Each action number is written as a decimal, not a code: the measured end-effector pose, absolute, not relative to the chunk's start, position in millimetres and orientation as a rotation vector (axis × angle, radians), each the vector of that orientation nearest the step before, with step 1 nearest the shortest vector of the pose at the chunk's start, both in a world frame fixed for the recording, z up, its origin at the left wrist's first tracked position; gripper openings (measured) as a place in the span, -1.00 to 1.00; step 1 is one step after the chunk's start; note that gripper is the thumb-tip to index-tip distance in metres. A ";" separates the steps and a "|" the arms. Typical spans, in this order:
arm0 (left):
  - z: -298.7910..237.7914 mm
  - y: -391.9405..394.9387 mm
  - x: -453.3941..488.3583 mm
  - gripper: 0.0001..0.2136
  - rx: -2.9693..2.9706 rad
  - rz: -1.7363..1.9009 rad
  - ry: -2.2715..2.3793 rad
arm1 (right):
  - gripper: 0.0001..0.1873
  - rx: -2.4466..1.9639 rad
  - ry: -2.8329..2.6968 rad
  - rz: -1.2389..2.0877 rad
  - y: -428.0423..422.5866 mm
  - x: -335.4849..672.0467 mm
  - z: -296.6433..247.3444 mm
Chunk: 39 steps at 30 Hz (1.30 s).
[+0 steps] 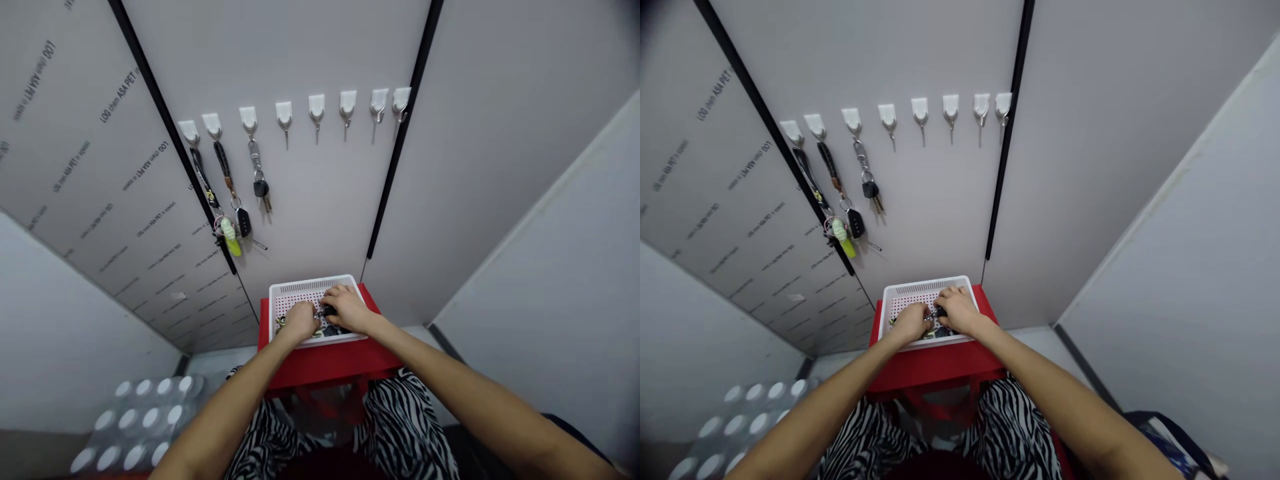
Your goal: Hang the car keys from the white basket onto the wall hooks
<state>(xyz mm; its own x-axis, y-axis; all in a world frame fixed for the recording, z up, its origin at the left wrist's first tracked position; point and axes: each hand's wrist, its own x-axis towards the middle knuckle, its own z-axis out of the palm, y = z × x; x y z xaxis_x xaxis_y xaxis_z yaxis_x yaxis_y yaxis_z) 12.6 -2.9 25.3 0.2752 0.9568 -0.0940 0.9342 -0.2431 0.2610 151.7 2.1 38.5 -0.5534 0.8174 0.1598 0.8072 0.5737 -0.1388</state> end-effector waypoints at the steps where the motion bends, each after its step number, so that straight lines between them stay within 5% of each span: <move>1: 25.9 -3.0 12.2 -0.81 2.272 0.120 1.742 | -0.67 -1.366 -2.611 0.066 2.6 150.4 39.2; 24: 106.3 19.4 -17.8 -0.84 1.844 0.968 1.275 | -0.75 -1.161 -1.884 0.930 11.9 116.3 83.3; 39: 213.3 52.5 -24.8 -0.77 1.733 1.559 1.192 | -0.76 -0.955 -1.438 0.644 71.1 74.9 213.9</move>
<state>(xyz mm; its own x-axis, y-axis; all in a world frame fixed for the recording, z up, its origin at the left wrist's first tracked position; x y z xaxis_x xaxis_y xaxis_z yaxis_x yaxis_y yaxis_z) -24.8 52.5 213.3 -0.0484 0.8601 0.5078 0.2649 -0.4791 0.8368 74.9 71.1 213.9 0.0726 0.8499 0.5219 0.1762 0.5041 -0.8455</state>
